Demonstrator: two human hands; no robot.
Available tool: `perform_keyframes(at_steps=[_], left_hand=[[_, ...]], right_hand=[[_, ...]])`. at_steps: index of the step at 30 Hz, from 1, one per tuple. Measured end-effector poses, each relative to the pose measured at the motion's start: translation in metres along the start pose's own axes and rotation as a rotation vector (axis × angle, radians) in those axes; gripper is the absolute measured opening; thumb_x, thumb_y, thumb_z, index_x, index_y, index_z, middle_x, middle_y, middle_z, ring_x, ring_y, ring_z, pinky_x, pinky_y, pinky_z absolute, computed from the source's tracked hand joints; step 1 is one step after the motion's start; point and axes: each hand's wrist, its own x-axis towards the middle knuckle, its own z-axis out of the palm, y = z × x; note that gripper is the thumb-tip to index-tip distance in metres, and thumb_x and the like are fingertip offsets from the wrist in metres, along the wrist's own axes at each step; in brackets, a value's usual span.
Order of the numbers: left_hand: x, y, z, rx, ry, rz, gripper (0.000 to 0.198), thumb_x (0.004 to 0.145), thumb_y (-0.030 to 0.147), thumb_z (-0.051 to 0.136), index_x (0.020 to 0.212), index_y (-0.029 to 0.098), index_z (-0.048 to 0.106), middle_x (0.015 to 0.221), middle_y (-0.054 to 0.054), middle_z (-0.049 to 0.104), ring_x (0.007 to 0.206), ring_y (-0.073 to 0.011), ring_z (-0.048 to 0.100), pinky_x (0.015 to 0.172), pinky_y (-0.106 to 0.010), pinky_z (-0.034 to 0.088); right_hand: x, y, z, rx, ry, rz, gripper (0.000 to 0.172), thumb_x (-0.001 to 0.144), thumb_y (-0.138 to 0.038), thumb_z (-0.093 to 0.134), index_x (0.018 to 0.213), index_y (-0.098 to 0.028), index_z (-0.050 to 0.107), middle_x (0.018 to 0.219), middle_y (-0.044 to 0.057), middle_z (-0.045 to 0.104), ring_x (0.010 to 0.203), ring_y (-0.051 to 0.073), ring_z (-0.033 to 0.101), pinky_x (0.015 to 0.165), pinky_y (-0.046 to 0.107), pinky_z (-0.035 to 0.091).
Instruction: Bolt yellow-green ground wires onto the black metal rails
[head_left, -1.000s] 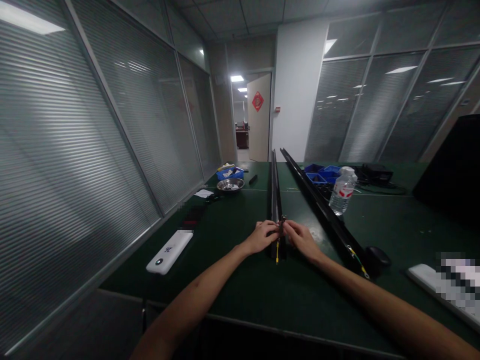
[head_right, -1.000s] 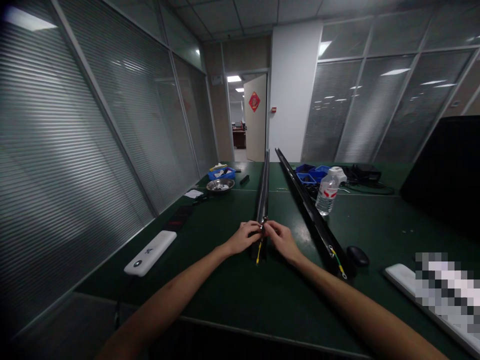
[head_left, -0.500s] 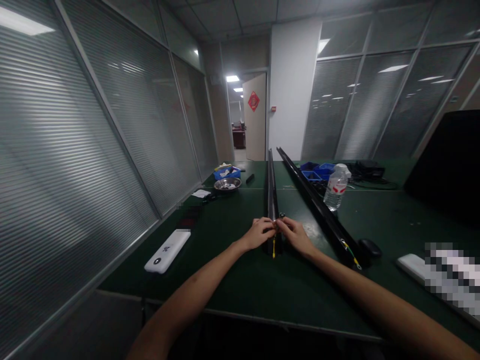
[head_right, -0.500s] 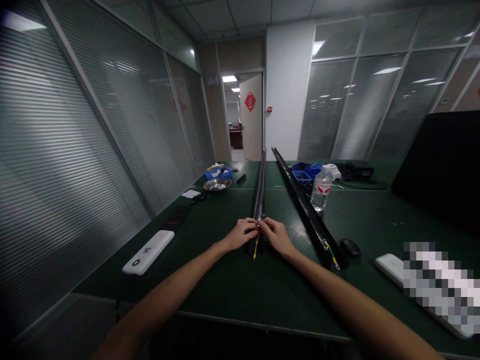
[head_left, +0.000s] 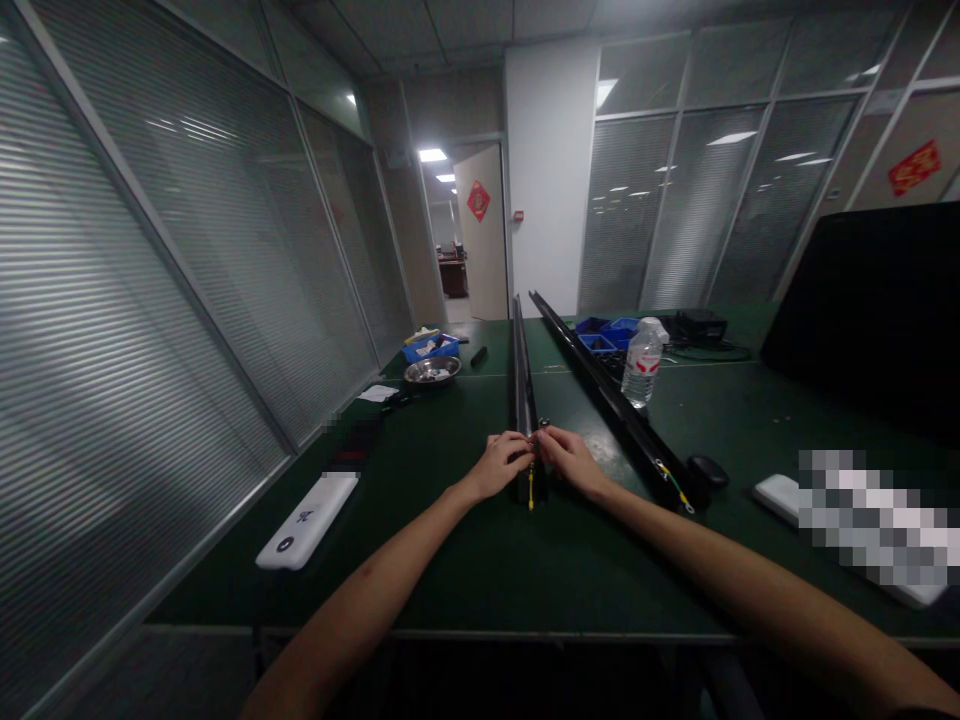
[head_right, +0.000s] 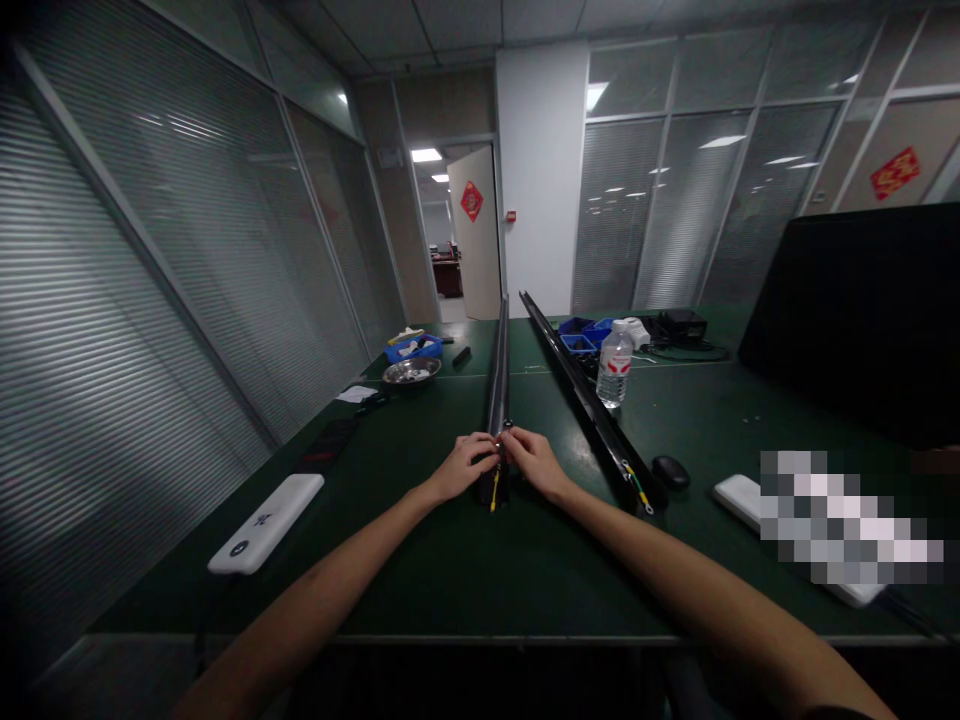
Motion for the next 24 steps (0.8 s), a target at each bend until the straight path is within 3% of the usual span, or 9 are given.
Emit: perform_keyframes(at_steps=[14,24], left_hand=[[0.0008,0.0026,-0.0007,0.017,0.013,0.011,0.018,0.101,0.027,0.058,0.105,0.021,0.074,0.125,-0.006,0.068,0.127,-0.0256,0.057,0.114,-0.044,0.033],[0.0015,-0.0001,0.0017,0.011,0.017,0.008,0.020,0.101,0.028,0.057,0.111,0.022,0.074,0.129,-0.007,0.066,0.128,-0.0266,0.056,0.116,-0.046,0.033]], right_hand=[[0.0003,0.0021,0.0013,0.043,0.001,0.007,0.049,0.095,-0.066,0.052,0.080,-0.020,0.057,0.062,-0.006,0.049,0.048,0.009,0.043,0.042,0.021,0.036],[-0.0007,0.0011,0.0032,0.008,0.039,0.013,0.048,0.095,-0.066,0.051,0.080,-0.021,0.054,0.062,-0.005,0.055,0.044,0.010,0.048,0.039,0.022,0.039]])
